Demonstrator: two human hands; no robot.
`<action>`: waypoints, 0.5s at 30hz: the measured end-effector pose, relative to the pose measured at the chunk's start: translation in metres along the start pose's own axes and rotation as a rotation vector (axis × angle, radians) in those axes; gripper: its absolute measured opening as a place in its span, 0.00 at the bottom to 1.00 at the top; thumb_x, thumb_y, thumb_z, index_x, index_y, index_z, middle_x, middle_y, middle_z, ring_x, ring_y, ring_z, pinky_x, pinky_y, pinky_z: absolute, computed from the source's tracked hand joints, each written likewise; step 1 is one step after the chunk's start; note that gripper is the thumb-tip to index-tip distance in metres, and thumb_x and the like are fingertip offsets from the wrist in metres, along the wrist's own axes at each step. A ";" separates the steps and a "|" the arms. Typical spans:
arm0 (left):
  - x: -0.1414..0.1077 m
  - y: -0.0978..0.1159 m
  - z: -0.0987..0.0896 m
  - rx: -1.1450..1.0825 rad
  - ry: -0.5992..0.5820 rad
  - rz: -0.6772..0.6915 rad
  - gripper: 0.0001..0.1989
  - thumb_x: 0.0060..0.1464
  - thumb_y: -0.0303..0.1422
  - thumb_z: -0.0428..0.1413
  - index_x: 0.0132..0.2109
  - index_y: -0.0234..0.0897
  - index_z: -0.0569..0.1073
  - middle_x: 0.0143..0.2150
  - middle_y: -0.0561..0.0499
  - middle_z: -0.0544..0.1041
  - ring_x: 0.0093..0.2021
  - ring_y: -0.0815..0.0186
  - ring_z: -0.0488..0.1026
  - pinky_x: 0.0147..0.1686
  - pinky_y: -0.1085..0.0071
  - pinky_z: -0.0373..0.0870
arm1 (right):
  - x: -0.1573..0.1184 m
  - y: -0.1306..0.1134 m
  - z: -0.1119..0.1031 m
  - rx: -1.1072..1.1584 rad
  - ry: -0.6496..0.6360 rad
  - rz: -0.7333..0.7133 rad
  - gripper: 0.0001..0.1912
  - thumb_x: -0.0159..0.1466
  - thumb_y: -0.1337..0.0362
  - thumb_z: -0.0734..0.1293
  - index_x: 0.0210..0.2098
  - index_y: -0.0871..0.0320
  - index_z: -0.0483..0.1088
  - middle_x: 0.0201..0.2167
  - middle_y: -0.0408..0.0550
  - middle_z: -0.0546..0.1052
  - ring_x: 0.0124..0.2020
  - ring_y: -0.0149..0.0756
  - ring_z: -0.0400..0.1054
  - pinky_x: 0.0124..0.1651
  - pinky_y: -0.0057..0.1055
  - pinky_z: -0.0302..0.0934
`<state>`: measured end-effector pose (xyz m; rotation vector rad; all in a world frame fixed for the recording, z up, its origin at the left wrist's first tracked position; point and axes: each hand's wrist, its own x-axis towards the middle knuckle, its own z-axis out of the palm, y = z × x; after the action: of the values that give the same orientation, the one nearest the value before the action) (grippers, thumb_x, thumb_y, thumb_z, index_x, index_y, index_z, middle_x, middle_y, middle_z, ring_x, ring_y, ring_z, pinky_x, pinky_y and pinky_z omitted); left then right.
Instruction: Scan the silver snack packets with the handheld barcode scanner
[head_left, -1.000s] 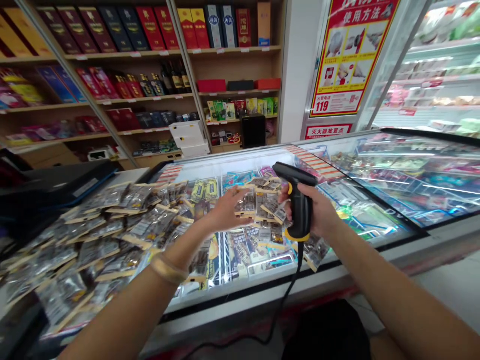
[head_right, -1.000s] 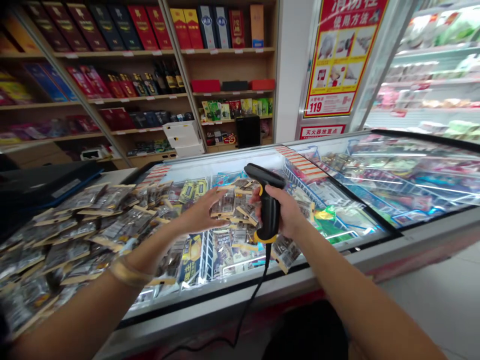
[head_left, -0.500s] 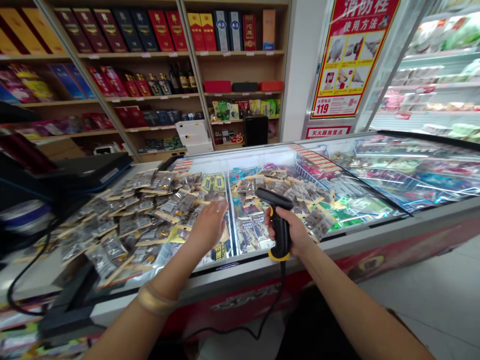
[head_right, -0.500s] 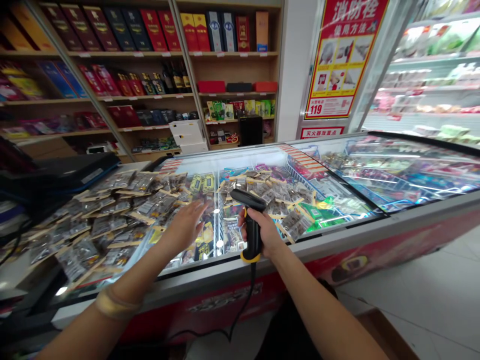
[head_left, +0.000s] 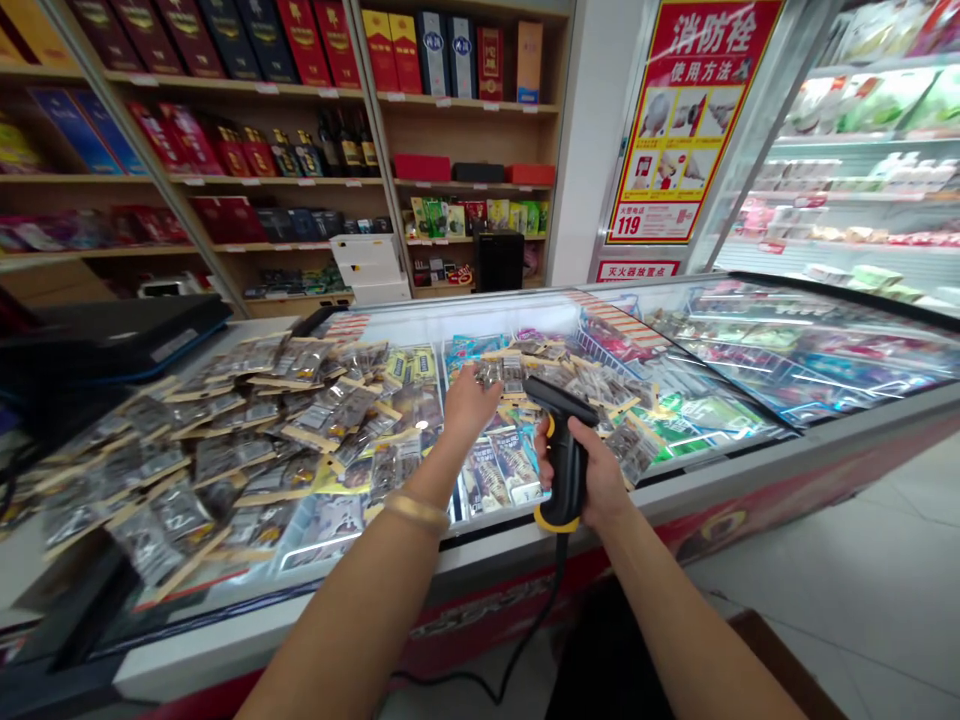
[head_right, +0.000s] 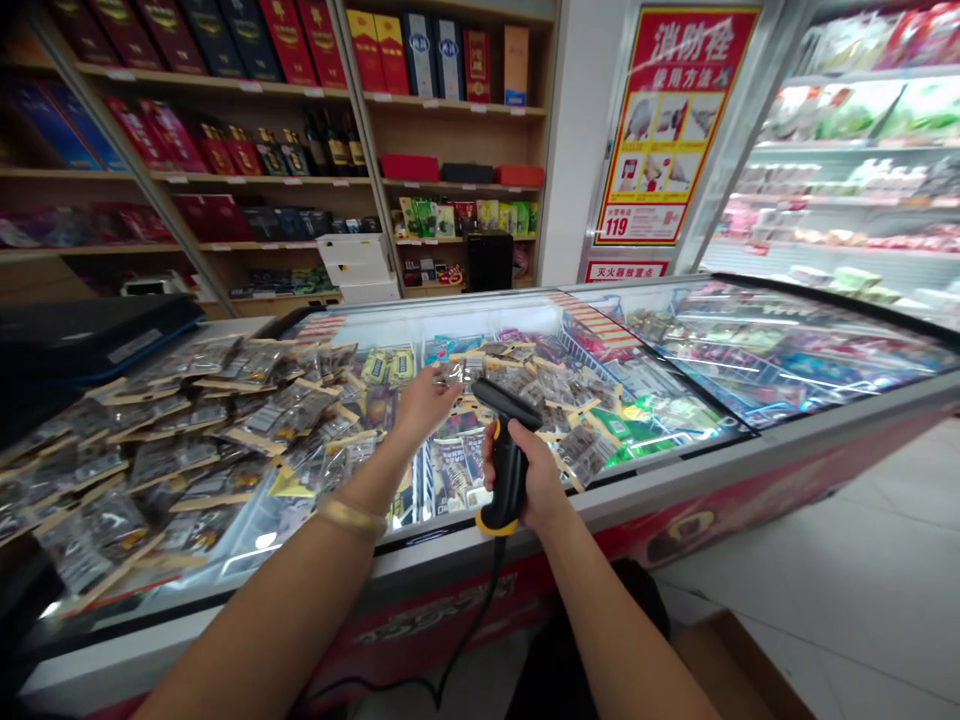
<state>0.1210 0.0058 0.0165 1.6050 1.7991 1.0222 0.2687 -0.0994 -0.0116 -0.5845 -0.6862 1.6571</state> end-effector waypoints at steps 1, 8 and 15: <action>0.001 -0.003 0.001 -0.127 0.009 -0.043 0.24 0.51 0.33 0.62 0.54 0.30 0.72 0.28 0.49 0.77 0.41 0.56 0.78 0.47 0.61 0.71 | 0.000 0.000 0.000 -0.001 -0.004 -0.001 0.20 0.53 0.49 0.73 0.32 0.59 0.72 0.23 0.44 0.73 0.18 0.29 0.65 0.20 0.26 0.61; -0.006 -0.011 -0.018 -0.564 0.004 -0.151 0.04 0.56 0.27 0.56 0.40 0.33 0.72 0.27 0.56 0.71 0.24 0.70 0.74 0.35 0.67 0.77 | -0.006 -0.001 0.001 -0.018 -0.085 0.002 0.22 0.53 0.47 0.74 0.34 0.61 0.74 0.26 0.45 0.74 0.19 0.29 0.65 0.21 0.26 0.61; -0.019 -0.031 -0.035 -0.570 0.046 0.012 0.05 0.59 0.27 0.52 0.42 0.36 0.69 0.27 0.57 0.70 0.24 0.69 0.74 0.35 0.65 0.79 | -0.012 0.000 0.004 -0.183 -0.125 0.072 0.26 0.54 0.42 0.73 0.35 0.61 0.74 0.25 0.45 0.73 0.19 0.26 0.65 0.20 0.24 0.62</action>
<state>0.0779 -0.0198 0.0101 1.2426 1.3504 1.4267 0.2683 -0.1116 -0.0091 -0.6460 -0.9246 1.7192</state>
